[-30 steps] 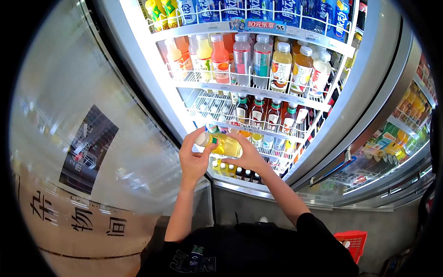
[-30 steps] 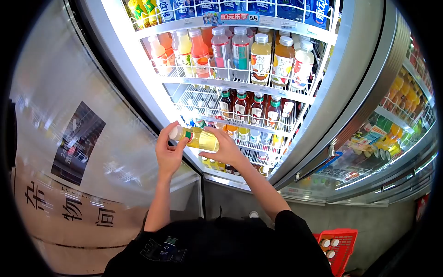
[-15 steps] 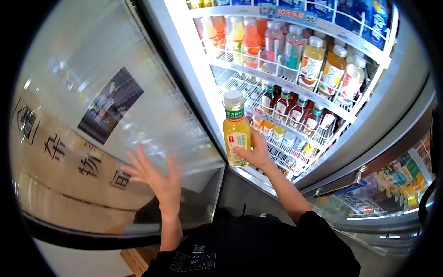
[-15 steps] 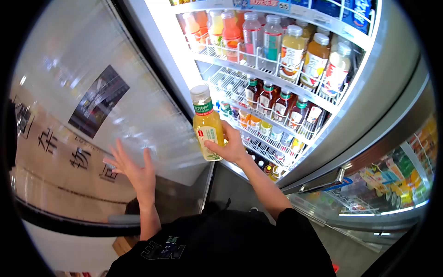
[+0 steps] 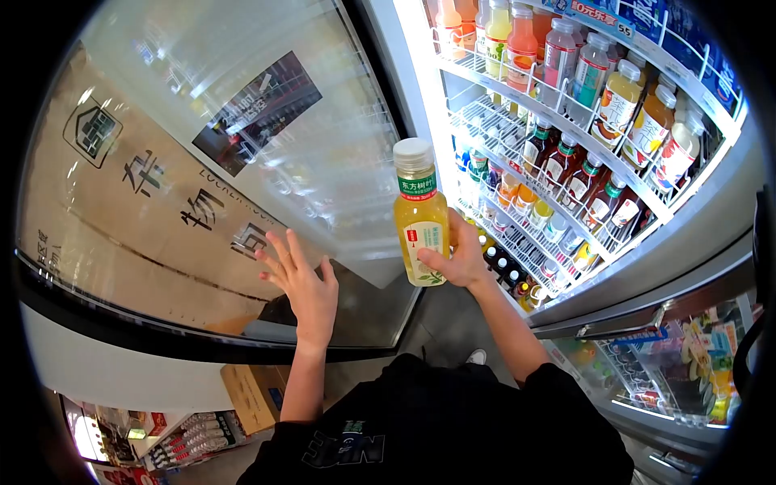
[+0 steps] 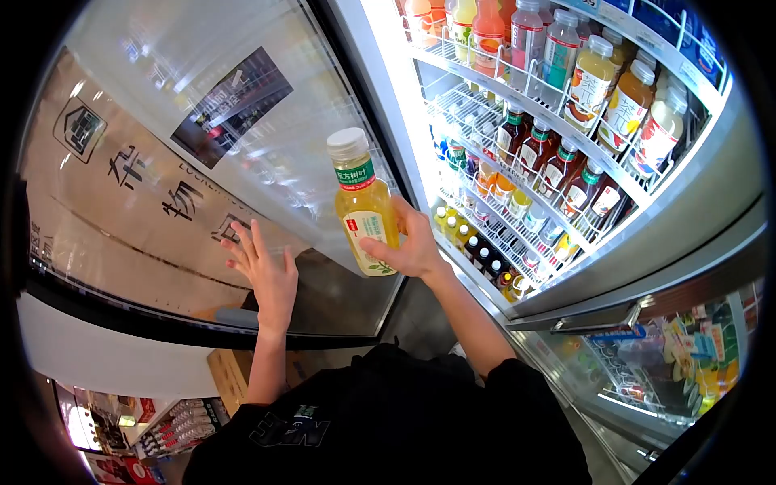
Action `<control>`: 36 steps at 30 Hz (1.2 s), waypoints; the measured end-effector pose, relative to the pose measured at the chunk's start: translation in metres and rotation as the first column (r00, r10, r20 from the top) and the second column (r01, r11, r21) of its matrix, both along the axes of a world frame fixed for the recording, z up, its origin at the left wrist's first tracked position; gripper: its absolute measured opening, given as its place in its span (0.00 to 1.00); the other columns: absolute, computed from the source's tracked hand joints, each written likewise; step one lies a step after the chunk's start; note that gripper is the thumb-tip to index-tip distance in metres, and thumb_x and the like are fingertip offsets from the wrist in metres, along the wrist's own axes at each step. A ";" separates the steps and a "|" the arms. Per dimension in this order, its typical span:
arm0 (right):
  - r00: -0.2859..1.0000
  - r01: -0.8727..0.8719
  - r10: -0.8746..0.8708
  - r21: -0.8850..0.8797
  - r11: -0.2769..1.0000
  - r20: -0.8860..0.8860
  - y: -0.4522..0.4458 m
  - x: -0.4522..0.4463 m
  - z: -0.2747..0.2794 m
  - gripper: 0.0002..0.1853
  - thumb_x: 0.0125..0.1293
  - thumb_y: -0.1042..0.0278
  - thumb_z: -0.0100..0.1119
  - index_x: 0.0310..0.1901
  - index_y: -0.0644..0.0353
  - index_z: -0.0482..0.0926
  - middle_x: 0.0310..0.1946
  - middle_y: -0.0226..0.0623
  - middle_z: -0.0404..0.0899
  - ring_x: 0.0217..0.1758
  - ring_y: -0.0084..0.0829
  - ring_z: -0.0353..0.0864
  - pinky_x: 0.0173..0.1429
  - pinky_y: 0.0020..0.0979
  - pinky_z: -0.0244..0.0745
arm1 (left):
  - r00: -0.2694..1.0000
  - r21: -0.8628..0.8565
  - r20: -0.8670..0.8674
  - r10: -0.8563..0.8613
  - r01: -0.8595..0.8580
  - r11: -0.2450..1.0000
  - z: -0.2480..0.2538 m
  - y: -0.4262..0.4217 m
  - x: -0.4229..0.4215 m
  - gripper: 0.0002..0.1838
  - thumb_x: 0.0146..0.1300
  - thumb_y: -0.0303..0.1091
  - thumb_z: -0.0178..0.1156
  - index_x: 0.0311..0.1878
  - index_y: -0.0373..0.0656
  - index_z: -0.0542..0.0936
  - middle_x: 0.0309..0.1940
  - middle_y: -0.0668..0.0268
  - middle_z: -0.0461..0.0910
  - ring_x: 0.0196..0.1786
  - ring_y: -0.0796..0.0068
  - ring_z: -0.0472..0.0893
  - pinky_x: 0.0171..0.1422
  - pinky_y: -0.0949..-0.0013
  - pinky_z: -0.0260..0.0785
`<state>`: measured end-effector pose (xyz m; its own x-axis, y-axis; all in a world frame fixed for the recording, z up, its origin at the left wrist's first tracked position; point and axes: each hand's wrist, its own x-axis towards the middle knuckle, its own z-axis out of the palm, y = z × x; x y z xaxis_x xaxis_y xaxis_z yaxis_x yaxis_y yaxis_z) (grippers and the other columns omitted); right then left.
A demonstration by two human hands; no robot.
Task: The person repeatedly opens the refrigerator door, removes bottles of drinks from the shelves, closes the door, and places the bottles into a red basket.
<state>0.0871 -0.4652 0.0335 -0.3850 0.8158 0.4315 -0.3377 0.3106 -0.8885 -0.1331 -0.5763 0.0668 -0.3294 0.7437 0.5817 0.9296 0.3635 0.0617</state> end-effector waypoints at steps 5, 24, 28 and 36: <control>0.993 0.096 -0.097 0.019 0.995 0.070 -0.028 -0.009 0.001 0.28 0.55 0.65 0.69 0.55 0.67 0.71 0.43 0.40 0.81 0.45 0.26 0.81 0.51 0.29 0.76 | 0.976 0.045 0.125 -0.177 0.173 0.984 0.013 -0.020 -0.009 0.39 0.61 0.30 0.62 0.71 0.33 0.54 0.75 0.42 0.41 0.76 0.33 0.35 0.72 0.31 0.33; 0.915 0.404 -0.404 0.070 0.912 -0.017 -0.224 -0.087 0.028 0.35 0.53 0.59 0.69 0.58 0.69 0.69 0.45 0.41 0.80 0.46 0.27 0.80 0.52 0.30 0.75 | -0.005 0.236 0.726 -0.687 0.941 0.243 0.060 -0.208 -0.099 0.19 0.53 0.21 0.63 0.51 0.34 0.79 0.47 0.50 0.82 0.51 0.56 0.82 0.57 0.65 0.74; 0.884 0.464 -0.467 0.131 0.876 -0.005 -0.256 -0.082 0.030 0.36 0.52 0.59 0.70 0.60 0.69 0.68 0.45 0.41 0.81 0.46 0.28 0.81 0.53 0.31 0.75 | -0.151 0.724 0.436 -0.887 0.644 0.247 0.033 -0.219 -0.114 0.07 0.58 0.20 0.55 0.39 0.33 0.78 0.30 0.54 0.81 0.30 0.66 0.82 0.37 0.71 0.74; 0.771 0.629 -0.636 0.121 0.768 0.036 -0.313 -0.055 0.036 0.36 0.50 0.62 0.69 0.60 0.71 0.67 0.47 0.42 0.80 0.48 0.29 0.81 0.54 0.31 0.75 | -0.064 0.494 0.791 -0.608 0.654 0.573 -0.013 -0.185 -0.083 0.16 0.64 0.25 0.59 0.53 0.32 0.74 0.43 0.62 0.76 0.45 0.75 0.76 0.53 0.71 0.69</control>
